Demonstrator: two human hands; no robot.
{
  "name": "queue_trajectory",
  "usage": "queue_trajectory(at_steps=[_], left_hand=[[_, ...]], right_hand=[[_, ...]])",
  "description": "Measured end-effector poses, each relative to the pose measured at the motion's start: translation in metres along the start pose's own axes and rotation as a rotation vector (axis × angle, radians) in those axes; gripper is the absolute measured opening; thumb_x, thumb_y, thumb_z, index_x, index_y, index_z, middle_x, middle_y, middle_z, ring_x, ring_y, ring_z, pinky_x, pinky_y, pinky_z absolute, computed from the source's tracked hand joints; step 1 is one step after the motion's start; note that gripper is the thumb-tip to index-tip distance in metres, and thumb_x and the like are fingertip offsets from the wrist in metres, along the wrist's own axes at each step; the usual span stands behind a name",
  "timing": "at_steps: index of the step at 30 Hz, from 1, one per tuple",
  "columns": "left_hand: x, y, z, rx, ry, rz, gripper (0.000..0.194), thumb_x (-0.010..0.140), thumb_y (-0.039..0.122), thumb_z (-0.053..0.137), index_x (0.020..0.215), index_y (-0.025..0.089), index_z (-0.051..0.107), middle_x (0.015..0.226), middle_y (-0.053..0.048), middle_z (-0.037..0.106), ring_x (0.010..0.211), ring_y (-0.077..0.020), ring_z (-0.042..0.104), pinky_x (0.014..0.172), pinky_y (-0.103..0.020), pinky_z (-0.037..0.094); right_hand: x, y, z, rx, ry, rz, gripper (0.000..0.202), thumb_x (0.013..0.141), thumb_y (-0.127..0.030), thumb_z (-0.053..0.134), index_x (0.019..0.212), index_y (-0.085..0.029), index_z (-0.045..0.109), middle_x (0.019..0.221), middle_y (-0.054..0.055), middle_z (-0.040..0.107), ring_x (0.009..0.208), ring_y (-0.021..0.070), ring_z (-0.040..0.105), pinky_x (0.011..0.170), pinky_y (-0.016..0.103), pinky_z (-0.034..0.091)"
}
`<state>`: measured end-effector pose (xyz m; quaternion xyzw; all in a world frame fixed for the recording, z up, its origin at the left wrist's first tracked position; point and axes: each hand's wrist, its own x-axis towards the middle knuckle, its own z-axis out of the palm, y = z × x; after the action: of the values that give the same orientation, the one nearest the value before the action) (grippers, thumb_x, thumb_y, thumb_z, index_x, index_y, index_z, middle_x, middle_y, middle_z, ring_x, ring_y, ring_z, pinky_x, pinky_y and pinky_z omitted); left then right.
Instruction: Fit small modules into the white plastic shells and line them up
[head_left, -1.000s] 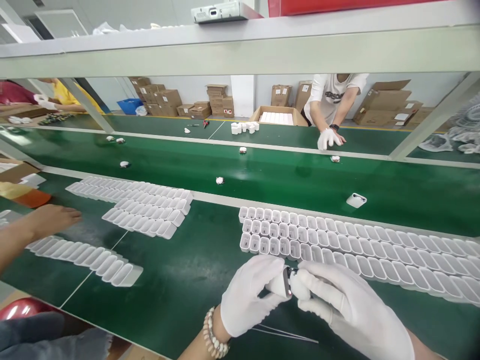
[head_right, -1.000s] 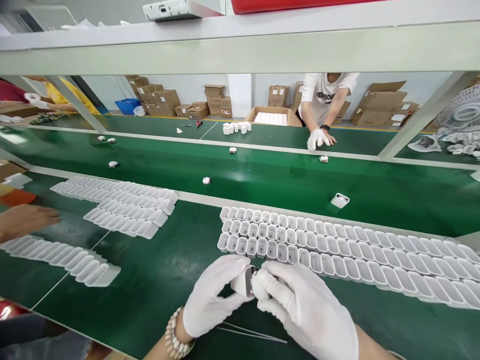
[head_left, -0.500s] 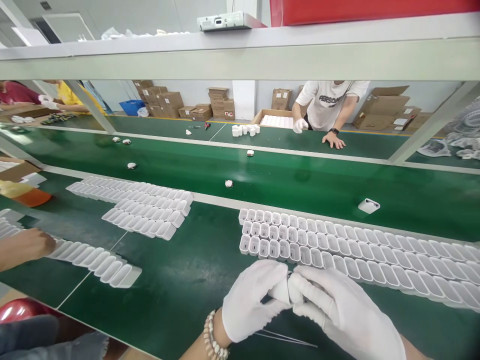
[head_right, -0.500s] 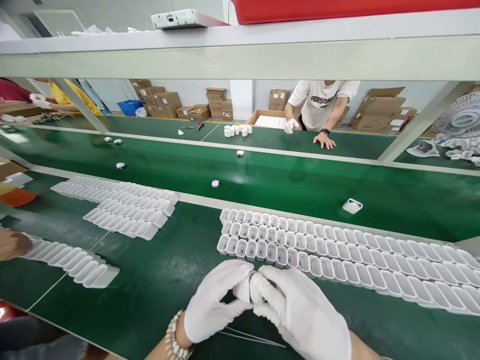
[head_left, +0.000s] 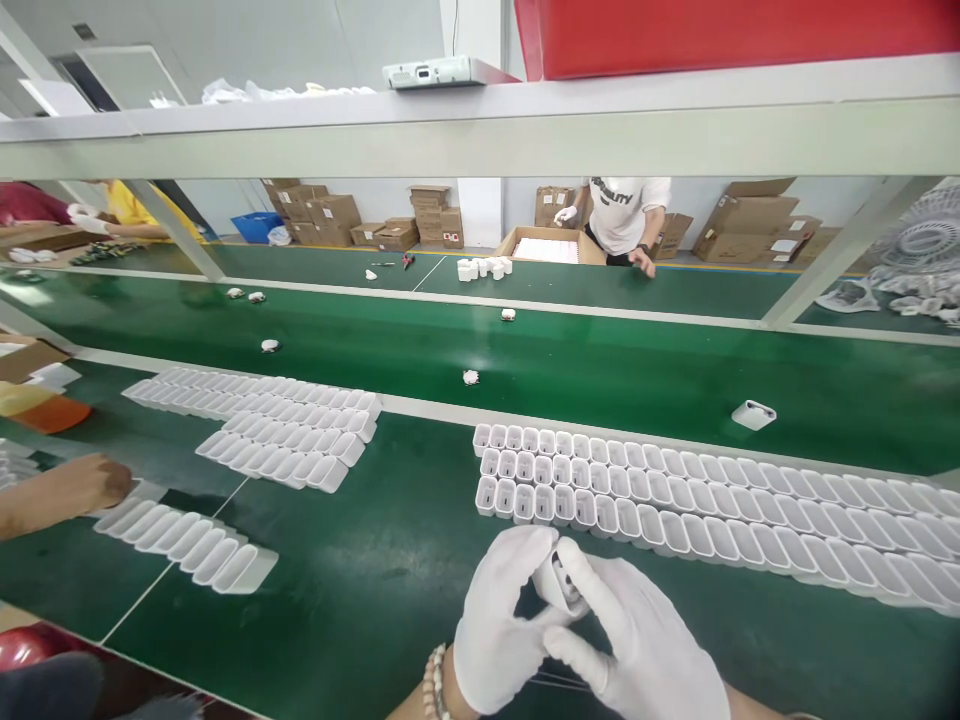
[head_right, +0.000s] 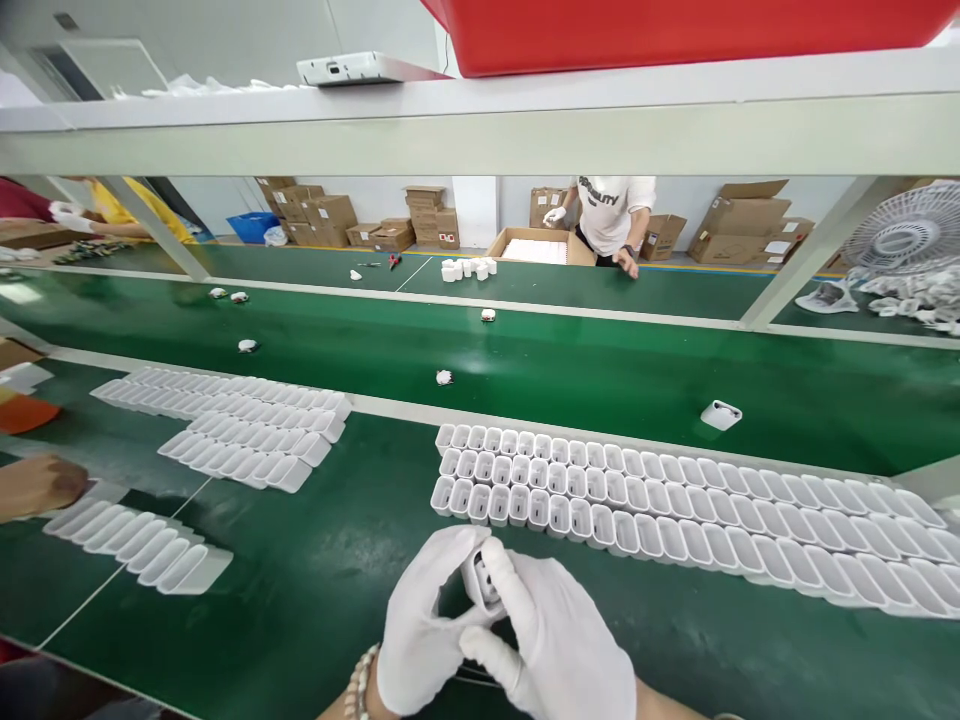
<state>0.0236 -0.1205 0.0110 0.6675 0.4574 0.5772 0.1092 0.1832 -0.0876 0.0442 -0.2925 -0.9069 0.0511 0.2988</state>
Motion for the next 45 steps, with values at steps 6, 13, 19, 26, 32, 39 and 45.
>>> queue_trajectory(at_steps=[6, 13, 19, 26, 32, 39, 45], left_hand=[[0.003, 0.001, 0.001, -0.021, -0.107, 0.069, 0.058, 0.087, 0.022, 0.064, 0.139, 0.021, 0.038, 0.121, -0.013, 0.059, 0.112, -0.0228, 0.059, 0.094, -0.037, 0.053], [0.018, 0.004, -0.008, -0.006, -0.327, -0.103, 0.059, 0.058, 0.034, 0.083, 0.109, 0.022, 0.057, 0.085, -0.002, 0.064, 0.073, -0.0178, 0.063, 0.066, -0.028, 0.054], [0.019, 0.006, -0.009, 0.082, -0.424, -0.173, 0.033, 0.057, 0.043, 0.078, 0.069, 0.018, 0.060, 0.059, 0.001, 0.055, 0.053, -0.0132, 0.052, 0.054, -0.027, 0.042], [0.017, 0.008, -0.002, 0.029, -0.384, -0.574, 0.038, 0.048, 0.041, 0.083, 0.070, 0.018, 0.063, 0.068, -0.002, 0.063, 0.060, -0.0176, 0.059, 0.057, -0.029, 0.046], [0.044, -0.002, -0.036, -0.193, -0.446, -0.790, 0.046, 0.066, 0.033, 0.074, 0.109, 0.018, 0.065, 0.088, -0.003, 0.068, 0.076, -0.0180, 0.062, 0.070, -0.030, 0.053], [0.068, -0.095, -0.079, 0.167, -0.253, -0.747, 0.048, 0.083, 0.023, 0.052, 0.129, 0.011, 0.051, 0.118, -0.015, 0.063, 0.105, -0.0247, 0.062, 0.093, -0.040, 0.050], [0.063, -0.150, -0.061, 0.134, -0.319, -0.625, 0.078, 0.065, 0.008, 0.065, 0.140, 0.020, 0.044, 0.148, -0.010, 0.043, 0.139, -0.0260, 0.035, 0.117, -0.040, 0.026]], right_hand=[[0.004, 0.007, -0.004, 0.232, 0.004, 0.200, 0.040, 0.097, -0.039, 0.042, 0.133, -0.023, 0.048, 0.078, 0.004, 0.071, 0.063, 0.0196, 0.067, 0.055, 0.030, 0.057], [0.016, 0.024, -0.032, 0.668, -0.460, 0.536, 0.034, 0.087, -0.041, 0.052, 0.114, -0.027, 0.068, 0.101, 0.005, 0.072, 0.092, 0.0241, 0.068, 0.082, 0.035, 0.055], [0.027, 0.019, -0.026, 0.873, -0.638, 0.568, 0.033, 0.076, -0.027, 0.061, 0.107, -0.019, 0.067, 0.098, 0.005, 0.071, 0.091, 0.0232, 0.066, 0.081, 0.031, 0.052], [0.026, 0.020, -0.005, 1.254, -0.567, 0.826, 0.029, 0.080, -0.044, 0.066, 0.079, -0.014, 0.063, 0.057, -0.001, 0.063, 0.048, 0.0136, 0.061, 0.045, 0.021, 0.043], [0.036, 0.030, 0.007, 1.801, -0.390, 1.228, 0.035, 0.078, -0.048, 0.071, 0.076, -0.014, 0.064, 0.055, -0.003, 0.059, 0.044, 0.0034, 0.052, 0.041, 0.011, 0.035], [0.066, 0.059, 0.004, 1.165, -0.361, 1.011, 0.042, 0.085, -0.056, 0.056, 0.088, -0.016, 0.066, 0.067, 0.005, 0.066, 0.055, 0.0132, 0.060, 0.045, 0.021, 0.044], [0.130, 0.162, 0.014, 0.555, -0.091, 0.867, 0.032, 0.087, -0.030, 0.061, 0.118, -0.019, 0.058, 0.102, 0.007, 0.069, 0.093, 0.0200, 0.064, 0.085, 0.035, 0.051]])
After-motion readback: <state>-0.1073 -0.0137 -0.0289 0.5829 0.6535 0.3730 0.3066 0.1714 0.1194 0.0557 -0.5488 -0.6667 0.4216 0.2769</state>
